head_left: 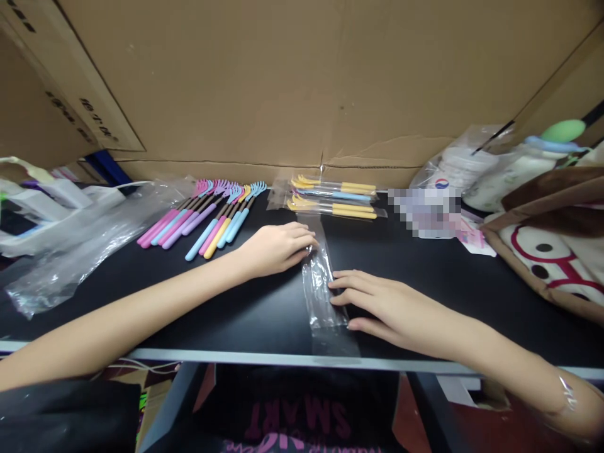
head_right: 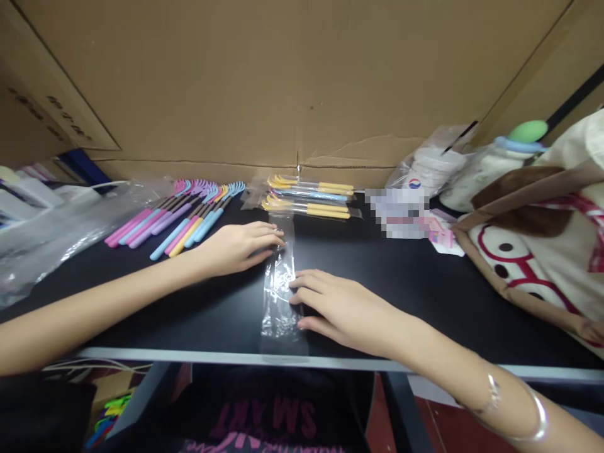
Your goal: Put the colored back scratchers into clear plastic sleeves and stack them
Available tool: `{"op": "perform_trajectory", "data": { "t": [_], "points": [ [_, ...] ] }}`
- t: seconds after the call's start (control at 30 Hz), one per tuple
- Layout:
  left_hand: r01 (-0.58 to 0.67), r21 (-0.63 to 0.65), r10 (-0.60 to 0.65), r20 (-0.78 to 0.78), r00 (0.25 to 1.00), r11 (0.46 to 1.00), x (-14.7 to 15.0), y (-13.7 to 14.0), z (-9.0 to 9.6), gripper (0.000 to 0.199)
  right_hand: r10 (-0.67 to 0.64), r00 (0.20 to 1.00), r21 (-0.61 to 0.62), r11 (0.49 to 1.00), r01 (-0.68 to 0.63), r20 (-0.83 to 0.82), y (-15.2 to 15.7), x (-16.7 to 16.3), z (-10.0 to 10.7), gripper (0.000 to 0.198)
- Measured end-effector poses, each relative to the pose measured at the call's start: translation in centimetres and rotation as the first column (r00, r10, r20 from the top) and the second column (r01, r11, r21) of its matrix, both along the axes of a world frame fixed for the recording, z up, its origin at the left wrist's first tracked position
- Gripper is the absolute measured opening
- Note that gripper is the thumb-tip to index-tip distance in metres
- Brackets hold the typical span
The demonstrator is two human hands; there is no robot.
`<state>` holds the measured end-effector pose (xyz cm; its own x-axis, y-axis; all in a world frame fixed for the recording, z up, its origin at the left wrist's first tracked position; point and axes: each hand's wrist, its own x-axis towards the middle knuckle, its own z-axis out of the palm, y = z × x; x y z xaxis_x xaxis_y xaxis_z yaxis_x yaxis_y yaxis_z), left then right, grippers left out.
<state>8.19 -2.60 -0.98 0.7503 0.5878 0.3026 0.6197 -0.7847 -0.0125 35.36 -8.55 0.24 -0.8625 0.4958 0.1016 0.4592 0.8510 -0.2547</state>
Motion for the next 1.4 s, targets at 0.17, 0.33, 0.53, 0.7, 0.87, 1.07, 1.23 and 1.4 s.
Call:
{"op": "perform_trajectory", "data": {
  "t": [0.17,0.33,0.53,0.7,0.87,1.07,1.23,1.4],
  "points": [
    [-0.109,0.011,0.109,-0.090,0.990,0.994,-1.2,1.0,-0.1,0.033,-0.065,0.998,-0.036,0.997,0.066,0.020,1.3,1.1,0.7,0.020],
    [-0.071,0.043,0.076,-0.119,0.990,0.997,-2.4,-0.1,0.1,0.033,-0.118,0.993,0.023,0.993,0.117,-0.001,4.2,3.0,-0.1,0.018],
    [-0.067,0.055,0.072,-0.103,0.992,0.996,-3.3,-0.8,-0.1,0.026,-0.091,0.995,-0.036,0.995,0.089,-0.046,6.8,4.2,-0.8,0.017],
    [-0.028,0.015,0.028,-0.032,0.999,1.000,-3.8,-0.2,-0.7,0.022,-0.084,0.993,-0.054,0.995,0.080,-0.081,7.7,4.3,-1.4,0.019],
    [-0.054,-0.062,0.053,-0.021,0.998,0.997,-4.2,0.0,-1.2,0.025,-0.130,0.984,0.012,0.991,0.133,-0.120,8.4,4.9,-2.3,0.025],
    [-0.077,-0.059,0.077,-0.012,0.997,0.995,-4.6,-0.3,-1.7,0.033,-0.201,0.974,0.058,0.977,0.207,-0.106,8.9,6.0,-2.6,0.028],
    [-0.080,-0.045,0.079,-0.033,0.996,0.996,-5.0,-0.1,-2.1,0.041,-0.200,0.975,0.071,0.976,0.207,-0.094,9.0,6.3,-2.8,0.032],
    [-0.120,0.011,0.121,-0.120,0.985,0.993,-6.1,0.5,-0.8,0.040,-0.201,0.975,0.095,0.973,0.209,-0.092,8.9,6.2,-2.8,0.033]
  ]
}}
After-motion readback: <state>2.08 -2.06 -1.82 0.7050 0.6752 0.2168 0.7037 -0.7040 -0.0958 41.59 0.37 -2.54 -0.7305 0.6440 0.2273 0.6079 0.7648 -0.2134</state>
